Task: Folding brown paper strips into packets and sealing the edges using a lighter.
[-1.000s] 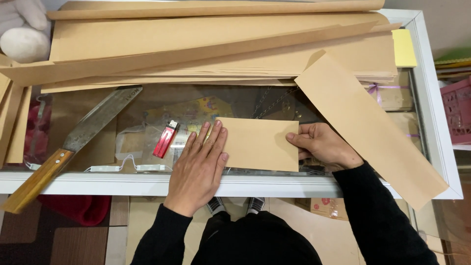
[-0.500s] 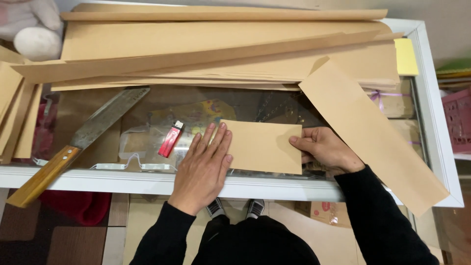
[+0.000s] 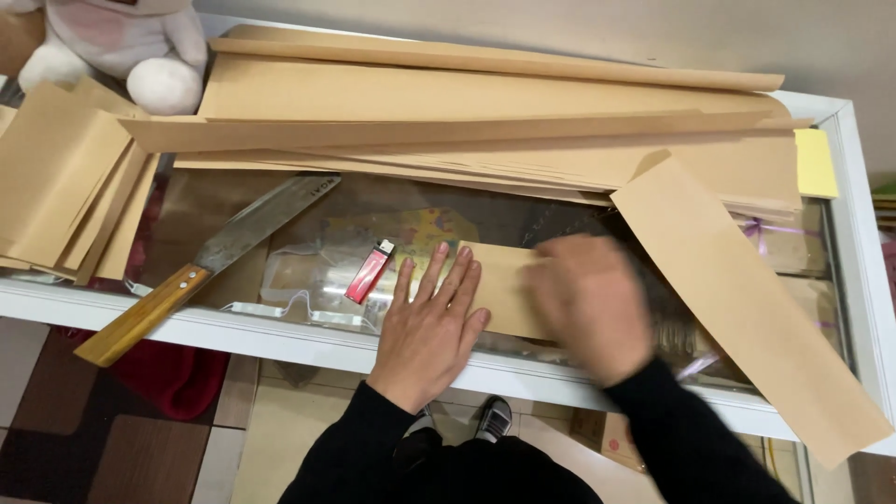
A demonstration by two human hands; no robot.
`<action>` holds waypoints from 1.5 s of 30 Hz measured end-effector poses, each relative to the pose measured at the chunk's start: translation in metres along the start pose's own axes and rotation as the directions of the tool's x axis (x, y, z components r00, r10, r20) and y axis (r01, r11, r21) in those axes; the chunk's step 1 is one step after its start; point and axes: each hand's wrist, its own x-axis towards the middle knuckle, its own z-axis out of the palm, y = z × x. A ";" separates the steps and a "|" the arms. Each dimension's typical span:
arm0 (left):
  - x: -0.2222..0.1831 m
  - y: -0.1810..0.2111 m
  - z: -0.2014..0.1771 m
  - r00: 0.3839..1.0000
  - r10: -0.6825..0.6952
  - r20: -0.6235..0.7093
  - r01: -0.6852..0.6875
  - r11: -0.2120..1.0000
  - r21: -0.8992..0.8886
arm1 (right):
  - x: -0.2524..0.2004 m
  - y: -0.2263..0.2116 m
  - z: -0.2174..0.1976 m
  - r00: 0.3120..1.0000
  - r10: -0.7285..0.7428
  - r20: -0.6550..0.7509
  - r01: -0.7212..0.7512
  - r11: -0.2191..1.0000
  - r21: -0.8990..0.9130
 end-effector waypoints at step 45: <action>0.012 -0.033 -0.037 0.978 0.027 -0.208 -0.101 0.930 -0.354 | -0.002 -0.042 0.032 0.917 0.053 0.394 -0.024 0.997 -0.078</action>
